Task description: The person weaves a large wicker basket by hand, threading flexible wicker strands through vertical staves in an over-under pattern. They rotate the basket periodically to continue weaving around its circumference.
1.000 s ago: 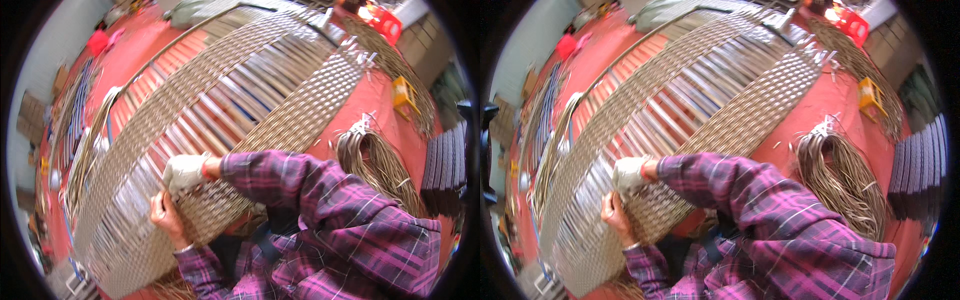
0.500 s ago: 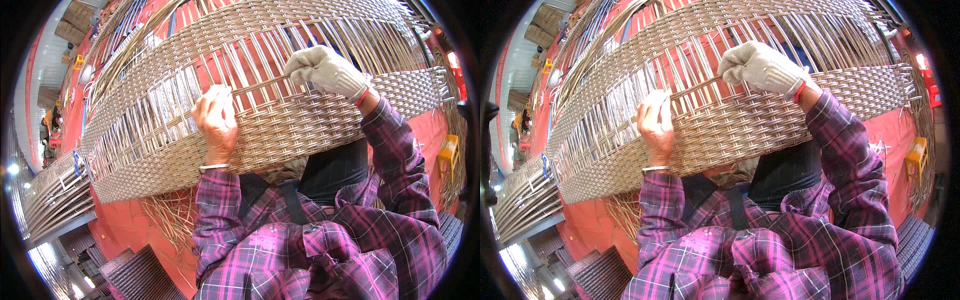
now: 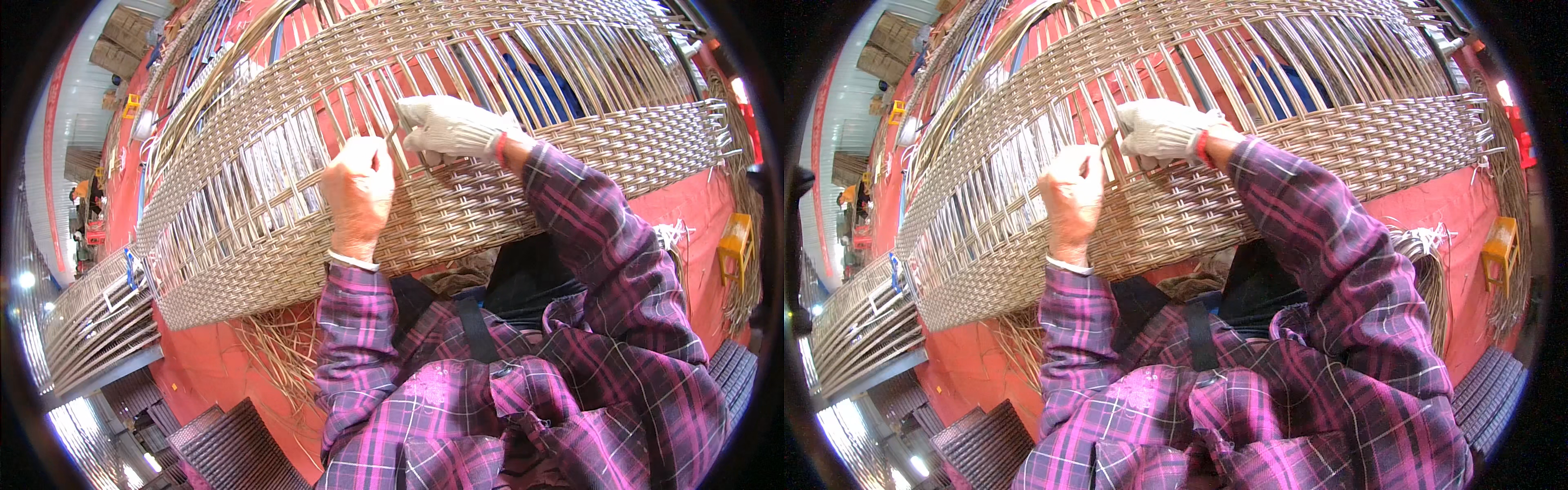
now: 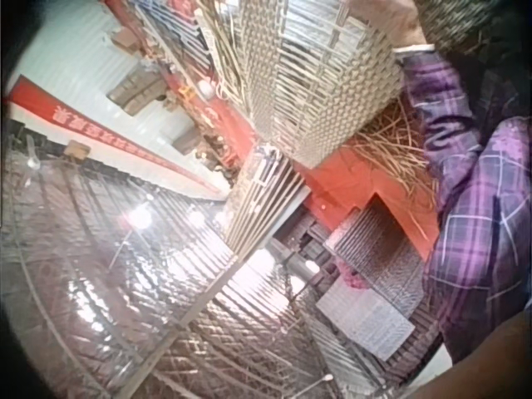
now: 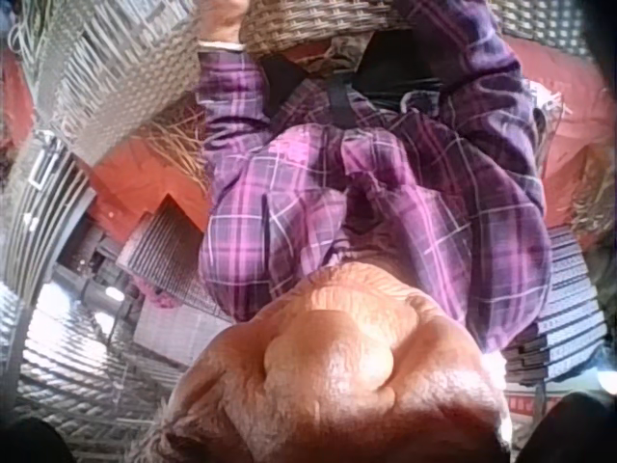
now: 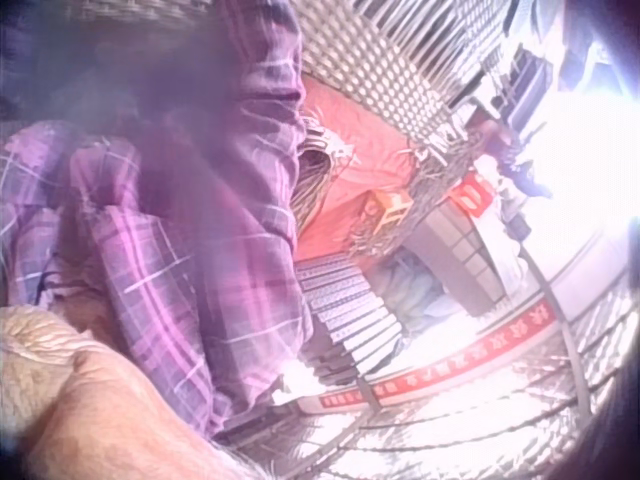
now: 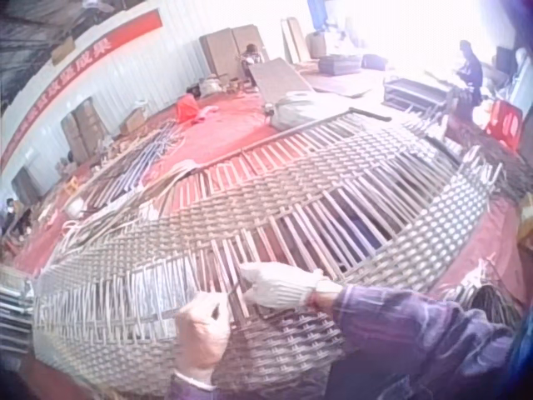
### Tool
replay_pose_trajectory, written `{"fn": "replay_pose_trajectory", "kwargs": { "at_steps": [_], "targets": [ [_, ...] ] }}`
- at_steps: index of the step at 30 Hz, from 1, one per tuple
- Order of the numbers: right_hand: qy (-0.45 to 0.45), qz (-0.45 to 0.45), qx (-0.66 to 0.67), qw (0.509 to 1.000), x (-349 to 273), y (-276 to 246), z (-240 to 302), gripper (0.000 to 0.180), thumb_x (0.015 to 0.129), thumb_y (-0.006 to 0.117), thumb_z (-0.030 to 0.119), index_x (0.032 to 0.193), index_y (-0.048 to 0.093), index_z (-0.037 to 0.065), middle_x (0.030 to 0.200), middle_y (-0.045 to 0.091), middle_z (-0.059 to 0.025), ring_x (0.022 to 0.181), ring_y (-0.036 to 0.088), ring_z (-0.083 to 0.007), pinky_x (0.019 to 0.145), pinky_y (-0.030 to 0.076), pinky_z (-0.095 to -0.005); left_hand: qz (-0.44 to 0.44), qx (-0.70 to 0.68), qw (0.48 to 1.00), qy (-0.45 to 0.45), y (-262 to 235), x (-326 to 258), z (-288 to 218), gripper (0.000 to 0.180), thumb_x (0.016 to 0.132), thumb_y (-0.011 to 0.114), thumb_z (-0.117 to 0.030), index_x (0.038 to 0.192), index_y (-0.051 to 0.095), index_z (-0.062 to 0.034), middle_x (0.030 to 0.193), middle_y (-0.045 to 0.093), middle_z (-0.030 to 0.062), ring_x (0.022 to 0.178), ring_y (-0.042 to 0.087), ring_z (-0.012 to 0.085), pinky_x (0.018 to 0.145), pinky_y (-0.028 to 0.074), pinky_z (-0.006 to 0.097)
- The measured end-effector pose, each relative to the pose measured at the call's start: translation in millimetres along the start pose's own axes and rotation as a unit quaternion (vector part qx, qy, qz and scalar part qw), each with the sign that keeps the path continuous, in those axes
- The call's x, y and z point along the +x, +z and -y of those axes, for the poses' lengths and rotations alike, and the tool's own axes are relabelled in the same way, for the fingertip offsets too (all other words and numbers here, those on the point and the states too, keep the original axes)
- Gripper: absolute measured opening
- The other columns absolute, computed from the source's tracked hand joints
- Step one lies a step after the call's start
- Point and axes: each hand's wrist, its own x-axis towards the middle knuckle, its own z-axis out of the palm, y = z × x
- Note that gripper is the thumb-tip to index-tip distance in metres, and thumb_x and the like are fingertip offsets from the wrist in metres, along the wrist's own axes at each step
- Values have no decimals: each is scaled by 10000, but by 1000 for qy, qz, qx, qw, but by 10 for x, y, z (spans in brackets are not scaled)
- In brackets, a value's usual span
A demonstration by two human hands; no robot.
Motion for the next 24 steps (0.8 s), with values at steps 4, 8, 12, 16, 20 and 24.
{"fn": "replay_pose_trajectory", "kwargs": {
  "at_steps": [4, 8, 12, 16, 20, 24],
  "targets": [
    [12, 40, -3, 999, 63, -40, -37, 177, 897, 636, 197, 1007, 611, 60, 680, 622, -25, 563, 578, -92, 489, 454, -262, 41, 74, 994, 68, 195, -19, 31, 44, 854, 653, -63, 825, 675, -38, 775, 650, 131, 659, 645, 319, 606, 495, 396],
    [9, 38, 54, 998, 7, -73, -45, 161, 898, 668, 206, 933, 688, 51, 664, 620, -3, 524, 526, -75, 461, 412, -248, -31, -75, 991, -102, 222, -61, 117, 61, 870, 675, -74, 902, 687, -23, 836, 672, 134, 707, 670, 288, 645, 506, 365],
    [-21, -34, 113, 993, -117, -154, -106, 157, 900, 688, 192, 940, 721, 44, 645, 581, 29, 512, 473, -58, 465, 382, -238, -66, -59, 996, 17, 309, -147, 112, 104, 885, 688, -82, 951, 711, -4, 858, 676, 119, 758, 641, 233, 726, 504, 345],
    [-56, -168, 51, 983, -526, -451, -312, 192, 917, 654, 231, 918, 718, 50, 677, 608, -17, 557, 521, -84, 522, 443, -264, -112, 41, 988, 99, 388, -90, -22, 135, 861, 687, -60, 989, 727, -48, 1040, 677, 75, 999, 630, 244, 850, 476, 383],
    [-24, -148, 247, 957, -864, -571, -514, 110, 918, 588, 45, 900, 696, 54, 642, 553, 42, 471, 439, -6, 423, 343, -169, -76, -27, 984, 158, 546, 114, -314, 183, 883, 657, -91, 1054, 722, -89, 1082, 691, 62, 1024, 633, 232, 909, 420, 396],
    [-83, -173, 220, 957, -797, -448, -552, 87, 928, 608, 64, 920, 694, 49, 633, 557, 48, 480, 469, -27, 432, 379, -200, -3, -38, 983, 179, 637, 239, -458, 110, 911, 664, -109, 974, 736, -54, 839, 709, 79, 743, 661, 227, 674, 477, 359]
  ]
}}
